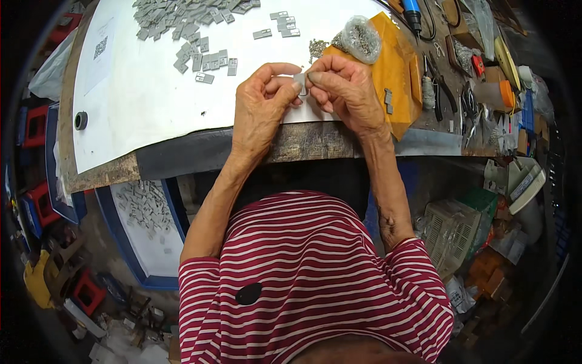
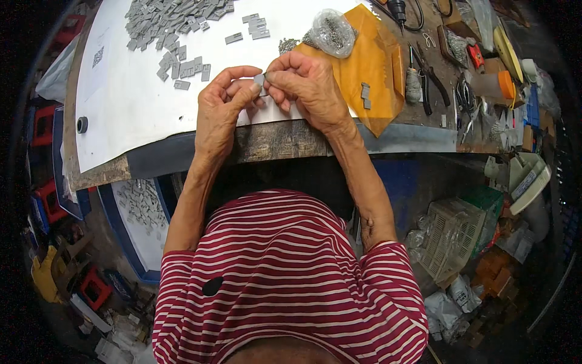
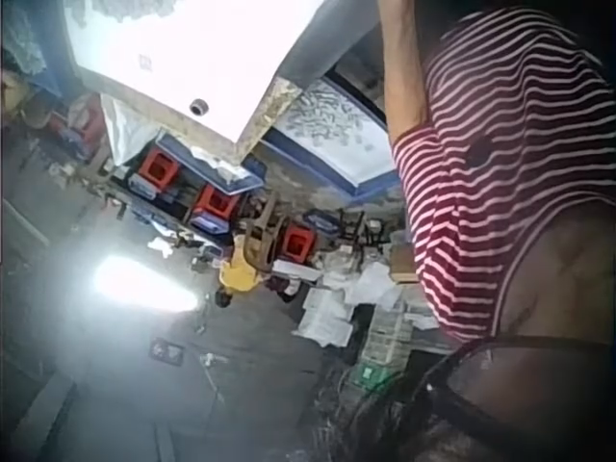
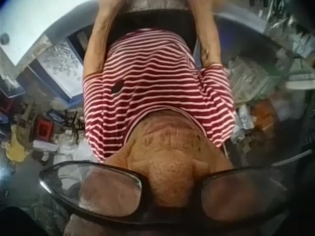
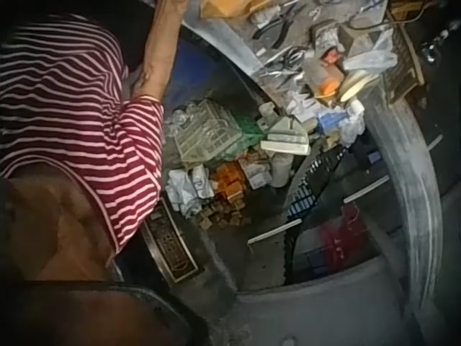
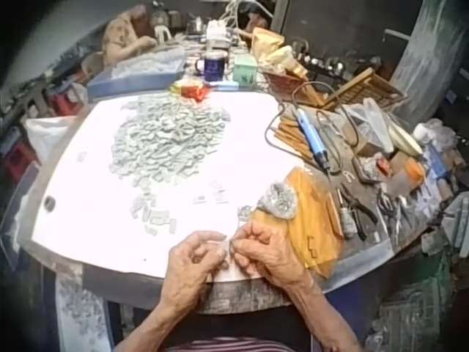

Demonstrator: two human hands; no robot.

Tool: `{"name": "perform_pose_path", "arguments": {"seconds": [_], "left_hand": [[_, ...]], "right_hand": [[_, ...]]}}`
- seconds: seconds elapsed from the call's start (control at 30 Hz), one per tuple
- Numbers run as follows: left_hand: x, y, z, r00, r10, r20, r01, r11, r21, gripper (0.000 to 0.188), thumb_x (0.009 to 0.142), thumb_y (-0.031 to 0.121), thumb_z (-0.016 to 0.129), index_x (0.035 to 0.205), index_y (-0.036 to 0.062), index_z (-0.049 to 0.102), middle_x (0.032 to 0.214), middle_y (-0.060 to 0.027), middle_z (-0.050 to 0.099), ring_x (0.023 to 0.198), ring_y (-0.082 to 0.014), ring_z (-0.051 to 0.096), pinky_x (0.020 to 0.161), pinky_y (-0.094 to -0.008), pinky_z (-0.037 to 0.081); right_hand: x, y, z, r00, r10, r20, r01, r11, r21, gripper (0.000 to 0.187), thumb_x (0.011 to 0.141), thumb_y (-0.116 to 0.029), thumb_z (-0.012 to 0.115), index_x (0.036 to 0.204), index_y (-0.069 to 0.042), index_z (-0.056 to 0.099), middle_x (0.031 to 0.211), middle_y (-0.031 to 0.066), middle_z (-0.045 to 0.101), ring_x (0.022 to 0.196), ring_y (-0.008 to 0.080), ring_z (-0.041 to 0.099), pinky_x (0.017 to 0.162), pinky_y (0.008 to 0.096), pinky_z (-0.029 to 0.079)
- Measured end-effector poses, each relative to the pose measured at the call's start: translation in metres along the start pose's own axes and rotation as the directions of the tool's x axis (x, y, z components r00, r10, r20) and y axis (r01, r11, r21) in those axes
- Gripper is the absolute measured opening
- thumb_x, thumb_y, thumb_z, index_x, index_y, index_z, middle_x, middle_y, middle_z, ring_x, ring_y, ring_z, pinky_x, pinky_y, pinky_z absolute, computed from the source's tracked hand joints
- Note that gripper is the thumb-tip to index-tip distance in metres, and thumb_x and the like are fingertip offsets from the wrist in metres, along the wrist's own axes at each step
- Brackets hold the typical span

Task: Assembling small metal components using a power tool and manual manipulation on a workbench.

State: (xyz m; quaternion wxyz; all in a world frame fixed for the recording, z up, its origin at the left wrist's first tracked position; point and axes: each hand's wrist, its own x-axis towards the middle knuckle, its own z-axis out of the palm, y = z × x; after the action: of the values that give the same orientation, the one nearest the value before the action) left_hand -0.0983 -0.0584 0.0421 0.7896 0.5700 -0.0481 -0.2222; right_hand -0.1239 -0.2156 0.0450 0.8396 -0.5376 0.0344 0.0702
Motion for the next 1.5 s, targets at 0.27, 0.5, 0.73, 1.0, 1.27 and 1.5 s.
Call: {"name": "perform_pose_path", "arguments": {"seconds": [0.27, 0.5, 0.73, 1.0, 1.27, 1.5], "left_hand": [[0.012, -0.003, -0.011, 0.994, -0.106, -0.018, 0.103, 0.989, -0.103, 0.013, 0.083, 0.006, 0.059, 0.091, -0.0016, 0.051, 0.067, -0.0105, 0.062, 0.057, -0.01, 0.057, 0.052, -0.0189, 0.044], [0.015, -0.005, -0.009, 0.997, -0.078, -0.023, 0.072, 0.974, -0.213, 0.017, 0.084, 0.007, 0.057, 0.095, -0.0041, 0.051, 0.074, -0.0143, 0.063, 0.059, -0.0114, 0.058, 0.054, -0.0193, 0.047], [0.014, -0.008, -0.006, 0.997, 0.078, -0.013, -0.078, 0.997, 0.01, 0.017, 0.086, 0.01, 0.056, 0.098, -0.0017, 0.054, 0.071, -0.0063, 0.059, 0.053, -0.007, 0.05, 0.05, -0.0175, 0.043], [0.011, -0.008, -0.008, 0.994, 0.008, 0.11, 0.014, 0.98, -0.199, 0.016, 0.089, 0.011, 0.052, 0.1, 0.0001, 0.053, 0.076, -0.0054, 0.058, 0.06, -0.0068, 0.05, 0.055, -0.0203, 0.042], [0.01, -0.015, -0.005, 0.997, 0.074, 0.032, -0.074, 0.997, -0.013, 0.013, 0.089, 0.007, 0.05, 0.098, -0.0015, 0.051, 0.072, -0.0043, 0.057, 0.058, -0.0043, 0.049, 0.051, -0.0166, 0.042], [0.007, -0.018, -0.004, 0.991, 0.131, 0.032, -0.134, 0.987, 0.091, 0.013, 0.089, 0.005, 0.048, 0.101, -0.0002, 0.049, 0.072, -0.0027, 0.056, 0.058, -0.0032, 0.047, 0.051, -0.0162, 0.04]], "right_hand": [[0.008, 0.006, -0.006, 0.998, -0.051, -0.034, 0.05, 0.999, -0.018, 0.012, 0.084, -0.005, 0.057, 0.09, 0.005, 0.055, 0.072, 0.0074, 0.059, 0.055, 0.0062, 0.053, 0.043, 0.0158, 0.043], [0.008, 0.009, -0.009, 0.998, -0.059, -0.034, 0.061, 0.997, 0.053, 0.011, 0.083, -0.003, 0.057, 0.09, 0.005, 0.055, 0.071, 0.0076, 0.059, 0.053, 0.0059, 0.052, 0.042, 0.0159, 0.042], [0.007, 0.01, -0.008, 0.997, -0.046, -0.057, 0.053, 0.992, 0.117, 0.01, 0.083, -0.002, 0.056, 0.09, 0.005, 0.054, 0.072, 0.0067, 0.058, 0.053, 0.0064, 0.052, 0.042, 0.0167, 0.042], [0.006, 0.012, -0.007, 0.995, -0.078, -0.063, 0.077, 0.997, -0.013, 0.006, 0.085, -0.001, 0.054, 0.089, 0.003, 0.055, 0.068, 0.0053, 0.055, 0.052, 0.0068, 0.048, 0.042, 0.0174, 0.037], [0.005, 0.013, -0.004, 0.987, -0.116, -0.108, 0.085, 0.962, -0.261, 0.007, 0.083, 0.001, 0.057, 0.089, 0.004, 0.056, 0.063, 0.0027, 0.053, 0.051, 0.0065, 0.05, 0.042, 0.0169, 0.039], [0.004, 0.01, -0.004, 0.991, -0.068, -0.113, 0.042, 0.974, -0.221, 0.007, 0.081, 0.002, 0.058, 0.087, 0.004, 0.055, 0.062, 0.0025, 0.053, 0.048, 0.0063, 0.048, 0.041, 0.017, 0.038]]}}
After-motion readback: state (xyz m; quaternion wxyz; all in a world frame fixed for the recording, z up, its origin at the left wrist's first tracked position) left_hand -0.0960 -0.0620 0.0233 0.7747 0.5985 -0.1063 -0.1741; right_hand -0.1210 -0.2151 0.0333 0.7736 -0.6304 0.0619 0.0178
